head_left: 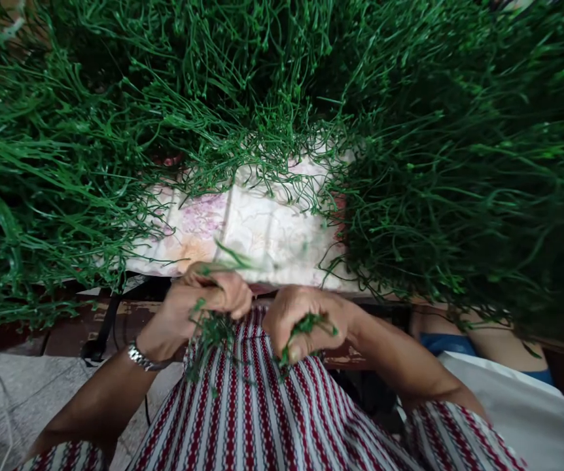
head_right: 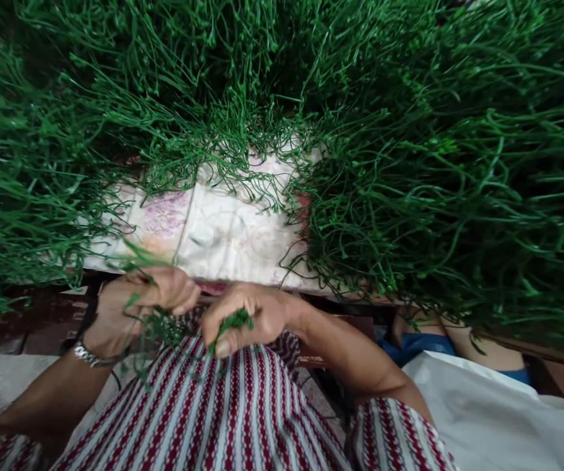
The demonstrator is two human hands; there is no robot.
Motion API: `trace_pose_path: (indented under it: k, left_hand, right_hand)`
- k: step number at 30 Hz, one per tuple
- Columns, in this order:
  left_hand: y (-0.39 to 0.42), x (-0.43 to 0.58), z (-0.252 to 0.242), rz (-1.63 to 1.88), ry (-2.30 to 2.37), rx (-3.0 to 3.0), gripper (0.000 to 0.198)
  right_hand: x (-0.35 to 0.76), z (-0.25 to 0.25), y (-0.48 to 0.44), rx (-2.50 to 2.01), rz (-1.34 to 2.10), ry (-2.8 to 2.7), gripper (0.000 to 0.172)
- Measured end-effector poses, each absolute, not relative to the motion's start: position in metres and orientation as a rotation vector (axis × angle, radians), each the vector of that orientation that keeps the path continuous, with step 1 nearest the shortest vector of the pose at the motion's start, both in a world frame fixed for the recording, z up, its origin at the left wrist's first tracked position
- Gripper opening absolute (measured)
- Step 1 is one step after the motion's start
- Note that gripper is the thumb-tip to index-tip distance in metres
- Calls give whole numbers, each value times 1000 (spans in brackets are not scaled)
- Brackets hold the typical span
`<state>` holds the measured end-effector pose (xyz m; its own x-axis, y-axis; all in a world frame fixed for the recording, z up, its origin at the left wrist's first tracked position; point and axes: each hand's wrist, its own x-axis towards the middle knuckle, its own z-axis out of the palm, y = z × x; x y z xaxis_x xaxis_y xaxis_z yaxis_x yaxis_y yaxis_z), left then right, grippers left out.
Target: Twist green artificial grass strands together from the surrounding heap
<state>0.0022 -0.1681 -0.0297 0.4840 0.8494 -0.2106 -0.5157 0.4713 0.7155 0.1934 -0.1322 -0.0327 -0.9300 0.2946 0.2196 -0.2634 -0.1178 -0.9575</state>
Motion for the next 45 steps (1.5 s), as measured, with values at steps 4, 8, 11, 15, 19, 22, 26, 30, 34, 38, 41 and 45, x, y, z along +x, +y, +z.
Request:
trace_pose_path:
  k: [4,8,11,15,19,22,26,30,34,38,41,45]
  left_hand:
    - [-159,4,-24,967,786,742,20]
    - [-149,14,-23,1164,1029,738,17]
    - [-141,21,-27,1273,1135,721,15]
    - [-136,30,-34,1364,1207,753,14]
    - [-138,37,-39,1362,1272,869,16]
    - [-139,38,-40,1351,1249,878,17]
    - [-138,32,-37,1287,1182,793,18]
    - [-137,27,-32,1219,1128,742,17]
    - [-138,25,-29,1180,1093,713,13]
    - [-142,24,-26,1167,1106,768,24]
    - [-144,24,-27,1127,1106,814,29]
    - [-147,24,-32,1176,1076,837,10]
  right_hand:
    - [201,-21,-126,-360,1875,-1857,27]
    - [200,-16,-129,-631,1764,-1660,22]
    - [193,-21,-133,-804,1736,-1432,17]
    - [184,-23,-136,-1033,1450,-1591,17]
    - [176,-19,-139,-1152,1135,-1836,16]
    - [174,-20,-139,-1194,991,-1901,9]
    - [179,-25,-135,-1159,1169,-1781,16]
    - [182,-26,-133,-1155,1223,-1675,18]
    - [183,-25,-134,-1199,1210,-1643,18]
    - [182,-24,-135,-1234,1229,-1597,19]
    - [180,-23,-136,-1237,1229,-1566,19]
    - [178,-20,-135,-1244,1205,-1550,17]
